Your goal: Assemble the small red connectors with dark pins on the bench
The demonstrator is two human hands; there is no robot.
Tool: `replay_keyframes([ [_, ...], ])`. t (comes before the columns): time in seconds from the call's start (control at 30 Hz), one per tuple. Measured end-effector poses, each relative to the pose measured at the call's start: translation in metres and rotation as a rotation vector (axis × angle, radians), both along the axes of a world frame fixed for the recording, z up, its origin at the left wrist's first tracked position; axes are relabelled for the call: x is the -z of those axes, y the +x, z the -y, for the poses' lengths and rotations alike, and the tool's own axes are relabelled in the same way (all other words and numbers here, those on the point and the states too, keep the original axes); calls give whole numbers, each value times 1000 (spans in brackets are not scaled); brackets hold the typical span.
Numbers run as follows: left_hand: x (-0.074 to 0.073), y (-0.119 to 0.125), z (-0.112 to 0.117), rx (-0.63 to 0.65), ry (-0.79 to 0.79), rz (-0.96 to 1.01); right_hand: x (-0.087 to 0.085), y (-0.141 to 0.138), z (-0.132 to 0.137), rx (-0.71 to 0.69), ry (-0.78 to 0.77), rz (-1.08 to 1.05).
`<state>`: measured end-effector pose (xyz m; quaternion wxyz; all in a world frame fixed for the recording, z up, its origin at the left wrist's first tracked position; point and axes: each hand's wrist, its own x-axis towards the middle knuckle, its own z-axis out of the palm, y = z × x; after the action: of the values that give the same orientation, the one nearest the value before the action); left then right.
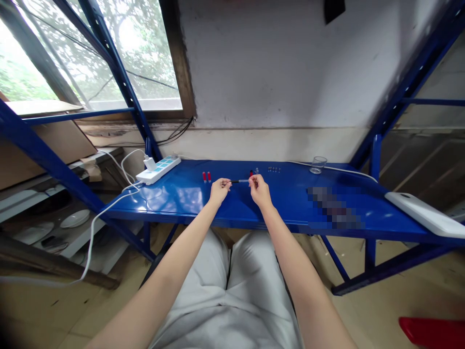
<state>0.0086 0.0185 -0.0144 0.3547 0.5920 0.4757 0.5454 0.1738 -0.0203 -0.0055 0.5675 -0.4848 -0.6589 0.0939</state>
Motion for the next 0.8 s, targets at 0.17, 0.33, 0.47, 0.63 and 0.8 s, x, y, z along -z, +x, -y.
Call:
replay_keyframes([
  [0.17,-7,3,8,226,30,45,-2,0,2,33,13,-12],
  [0.33,-12,6,15,425,-20,100,-3,1,2,130,23,-53],
  [0.47,-13,7,18,504,-33,144,-1,2,0,111,11,-45],
  [0.63,-15,6,19,518,-51,147,0,2,-1,59,30,-10],
  [0.8,-13,4,17,519,-45,137,-1,4,0,49,37,11],
])
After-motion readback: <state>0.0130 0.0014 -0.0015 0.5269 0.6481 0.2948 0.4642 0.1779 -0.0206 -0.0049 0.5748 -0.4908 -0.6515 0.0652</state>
